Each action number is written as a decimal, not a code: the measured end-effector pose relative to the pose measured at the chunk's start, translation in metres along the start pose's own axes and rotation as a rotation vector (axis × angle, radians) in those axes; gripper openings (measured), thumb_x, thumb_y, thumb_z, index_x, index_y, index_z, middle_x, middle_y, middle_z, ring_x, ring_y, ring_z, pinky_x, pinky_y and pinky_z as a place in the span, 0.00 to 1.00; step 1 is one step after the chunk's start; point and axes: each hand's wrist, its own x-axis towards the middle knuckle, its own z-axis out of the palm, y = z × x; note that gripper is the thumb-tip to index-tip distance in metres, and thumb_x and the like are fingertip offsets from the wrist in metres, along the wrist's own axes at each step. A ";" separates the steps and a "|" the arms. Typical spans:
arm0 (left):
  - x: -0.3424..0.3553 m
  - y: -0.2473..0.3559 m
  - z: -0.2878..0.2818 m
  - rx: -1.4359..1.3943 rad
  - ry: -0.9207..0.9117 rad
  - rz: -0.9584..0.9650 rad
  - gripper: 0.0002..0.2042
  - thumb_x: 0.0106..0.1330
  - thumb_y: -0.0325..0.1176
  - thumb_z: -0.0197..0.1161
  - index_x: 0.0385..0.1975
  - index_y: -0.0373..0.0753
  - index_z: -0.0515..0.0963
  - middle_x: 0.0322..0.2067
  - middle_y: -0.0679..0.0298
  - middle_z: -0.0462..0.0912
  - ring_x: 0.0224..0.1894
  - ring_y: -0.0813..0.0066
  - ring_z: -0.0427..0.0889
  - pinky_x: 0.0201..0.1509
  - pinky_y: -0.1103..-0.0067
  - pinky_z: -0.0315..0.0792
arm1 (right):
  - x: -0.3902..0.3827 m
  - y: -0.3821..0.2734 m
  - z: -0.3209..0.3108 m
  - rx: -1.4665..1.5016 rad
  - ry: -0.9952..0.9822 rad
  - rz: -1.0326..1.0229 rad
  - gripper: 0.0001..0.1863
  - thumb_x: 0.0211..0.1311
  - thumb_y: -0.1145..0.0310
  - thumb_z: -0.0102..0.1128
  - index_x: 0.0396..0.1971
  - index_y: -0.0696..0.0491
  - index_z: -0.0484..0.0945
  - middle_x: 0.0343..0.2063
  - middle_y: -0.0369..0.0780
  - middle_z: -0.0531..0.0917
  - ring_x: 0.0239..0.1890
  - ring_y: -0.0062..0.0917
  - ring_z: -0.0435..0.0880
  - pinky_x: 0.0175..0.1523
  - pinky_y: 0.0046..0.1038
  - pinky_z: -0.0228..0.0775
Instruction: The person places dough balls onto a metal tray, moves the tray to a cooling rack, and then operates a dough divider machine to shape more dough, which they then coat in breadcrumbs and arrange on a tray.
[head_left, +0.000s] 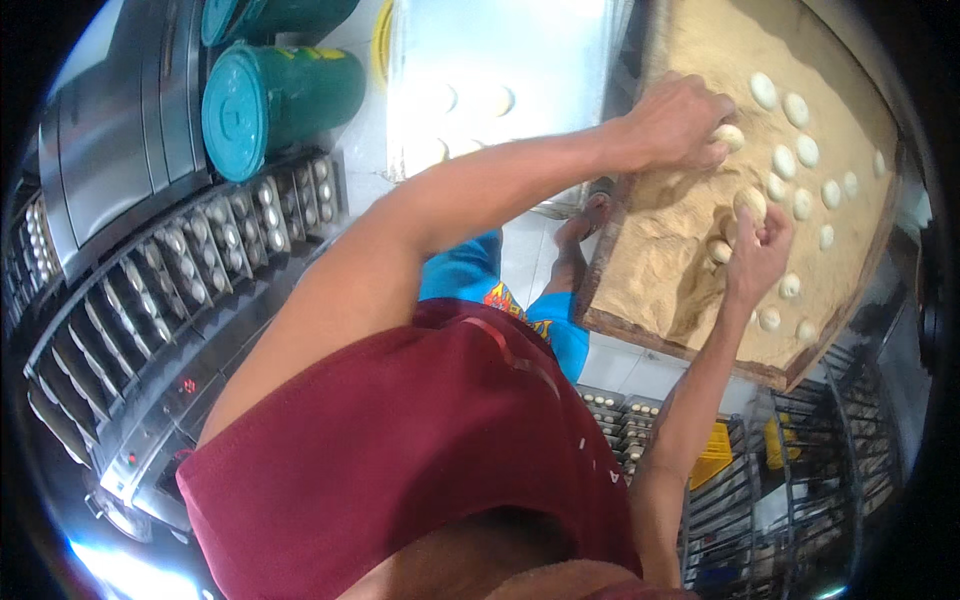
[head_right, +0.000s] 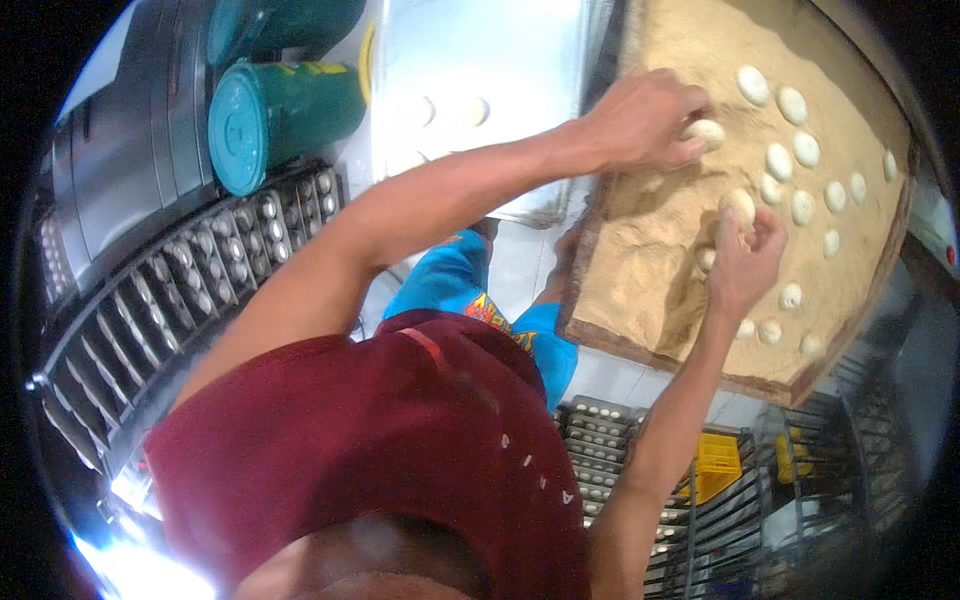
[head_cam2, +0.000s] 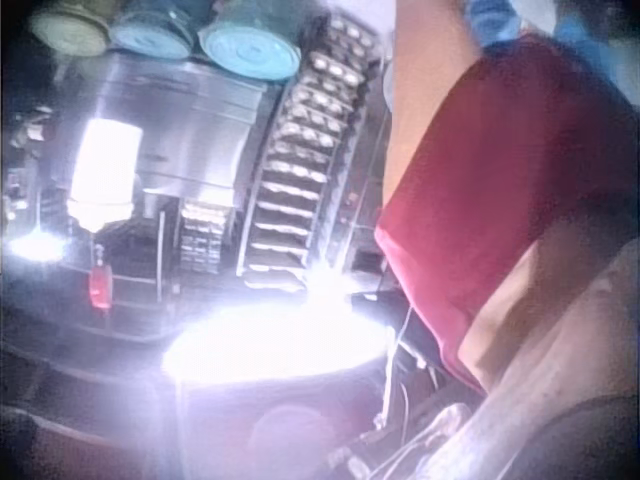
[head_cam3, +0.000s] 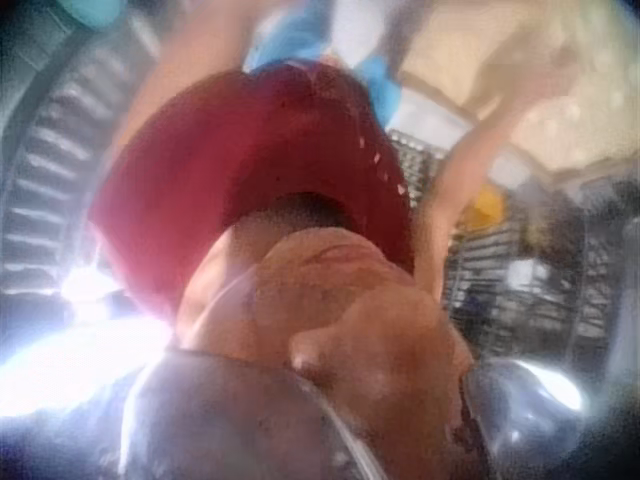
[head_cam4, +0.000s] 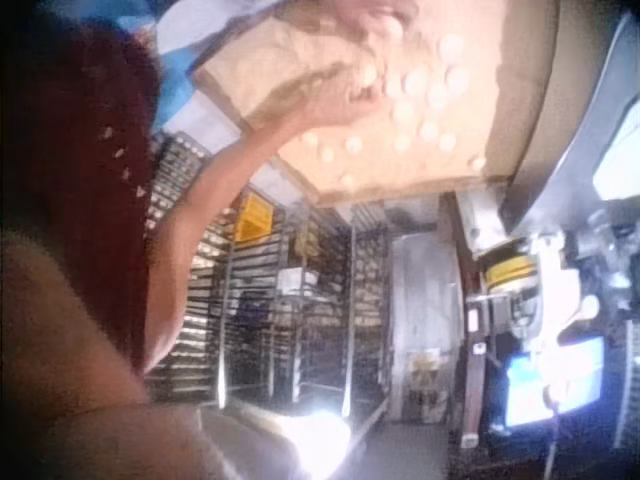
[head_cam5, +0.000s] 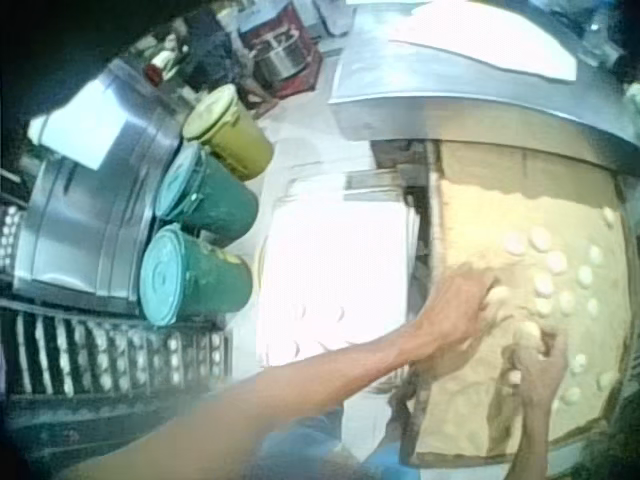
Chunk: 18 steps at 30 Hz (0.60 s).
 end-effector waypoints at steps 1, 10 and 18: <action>-0.015 -0.012 -0.010 -0.043 0.030 -0.035 0.16 0.57 0.42 0.67 0.43 0.41 0.82 0.33 0.54 0.85 0.40 0.56 0.84 0.48 0.62 0.76 | -0.007 -0.015 0.000 0.017 -0.028 -0.007 0.22 0.59 0.64 0.69 0.49 0.61 0.75 0.47 0.44 0.81 0.50 0.31 0.78 0.58 0.33 0.69; -0.137 -0.167 -0.099 0.004 -0.098 -0.481 0.22 0.64 0.44 0.67 0.53 0.36 0.79 0.46 0.52 0.86 0.47 0.59 0.86 0.54 0.68 0.78 | -0.030 -0.112 0.160 -0.233 -0.601 -0.376 0.19 0.57 0.64 0.68 0.46 0.57 0.78 0.40 0.48 0.82 0.45 0.43 0.81 0.51 0.40 0.72; -0.162 -0.260 -0.134 0.063 -0.095 -0.561 0.19 0.67 0.40 0.63 0.53 0.37 0.80 0.46 0.51 0.86 0.48 0.58 0.86 0.55 0.67 0.77 | -0.018 -0.097 0.224 -0.327 -0.622 -0.404 0.17 0.59 0.64 0.64 0.45 0.58 0.81 0.41 0.48 0.82 0.46 0.42 0.81 0.54 0.39 0.72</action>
